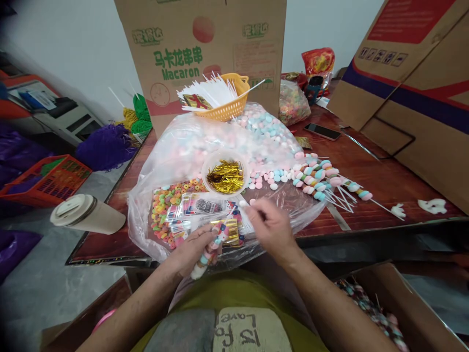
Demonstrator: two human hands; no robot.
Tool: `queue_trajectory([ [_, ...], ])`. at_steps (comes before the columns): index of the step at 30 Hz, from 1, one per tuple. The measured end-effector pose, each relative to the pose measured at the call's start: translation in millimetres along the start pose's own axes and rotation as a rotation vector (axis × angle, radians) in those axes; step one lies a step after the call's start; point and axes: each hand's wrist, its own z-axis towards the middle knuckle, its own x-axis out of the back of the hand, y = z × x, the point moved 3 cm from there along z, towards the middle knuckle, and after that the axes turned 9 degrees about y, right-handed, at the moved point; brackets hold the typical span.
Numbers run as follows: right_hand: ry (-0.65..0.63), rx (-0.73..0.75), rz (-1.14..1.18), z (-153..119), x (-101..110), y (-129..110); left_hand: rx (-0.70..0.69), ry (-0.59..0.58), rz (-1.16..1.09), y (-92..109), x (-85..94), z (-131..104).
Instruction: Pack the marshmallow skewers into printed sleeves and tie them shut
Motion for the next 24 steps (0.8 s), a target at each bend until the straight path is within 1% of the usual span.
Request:
queue_trajectory([
  [1, 0.056, -0.072, 0.031, 1.7, 3.5, 2.1, -0.021, 0.028, -0.009, 1.1, 0.6, 1.6],
  [2, 0.019, -0.157, 0.076, 1.3, 2.0, 5.2, -0.045, 0.046, -0.007, 2.5, 0.7, 2.7],
  [3, -0.09, -0.237, 0.131, -1.3, -4.1, 8.6, -0.067, 0.049, 0.01, 4.0, 0.1, 3.4],
  [5, -0.36, -0.352, 0.228, -12.4, -22.5, 14.2, -0.153, 0.047, 0.094, 7.7, -2.3, 3.4],
  [6, -0.436, -0.39, 0.262, -18.8, -31.2, 16.5, -0.22, 0.048, 0.165, 9.8, -3.8, 2.6],
  [7, -0.46, -0.425, 0.292, -24.4, -38.5, 18.6, -0.284, 0.058, 0.239, 11.7, -4.8, 1.5],
  [8, -0.442, -0.465, 0.321, -29.2, -44.2, 20.7, -0.33, 0.072, 0.302, 13.3, -5.5, 0.1],
  [9, -0.4, -0.514, 0.355, -33.3, -48.4, 22.4, -0.348, 0.079, 0.344, 14.3, -5.9, -1.5],
  [10, -0.363, -0.563, 0.394, -36.9, -51.7, 23.5, -0.334, 0.065, 0.361, 14.8, -6.5, -3.1],
  [12, -0.301, -0.612, 0.442, -42.6, -55.7, 23.8, -0.263, -0.043, 0.338, 15.3, -9.6, -7.1],
  [14, -0.238, -0.576, 0.416, -45.7, -56.2, 23.1, -0.235, -0.156, 0.323, 17.3, -14.3, -11.3],
  [15, -0.224, -0.552, 0.391, -46.6, -55.9, 22.9, -0.243, -0.181, 0.335, 18.6, -16.5, -12.6],
  [17, -0.227, -0.507, 0.334, -45.8, -53.6, 22.7, -0.261, -0.174, 0.376, 20.7, -19.8, -12.7],
  [18, -0.218, -0.459, 0.291, -43.2, -50.4, 22.2, -0.246, -0.16, 0.387, 21.3, -20.8, -11.6],
  [19, -0.187, -0.366, 0.225, -38.7, -45.2, 20.5, -0.209, -0.149, 0.387, 21.6, -21.2, -9.9],
  [20, -0.139, -0.211, 0.136, -32.8, -38.4, 16.9, -0.159, -0.14, 0.383, 22.2, -20.8, -8.1],
  [21, -0.098, -0.002, 0.026, -27.0, -31.3, 11.3, -0.106, -0.131, 0.385, 23.4, -19.8, -6.3],
  [22, -0.09, 0.239, -0.089, -22.7, -25.4, 4.6, -0.068, -0.125, 0.399, 25.5, -18.4, -4.8],
  [23, -0.138, 0.486, -0.197, -20.8, -21.8, -1.6, -0.047, -0.131, 0.426, 28.4, -16.9, -3.7],
  [24, -0.233, 0.709, -0.29, -21.4, -20.3, -5.7, -0.038, -0.165, 0.46, 31.4, -16.1, -3.2],
])
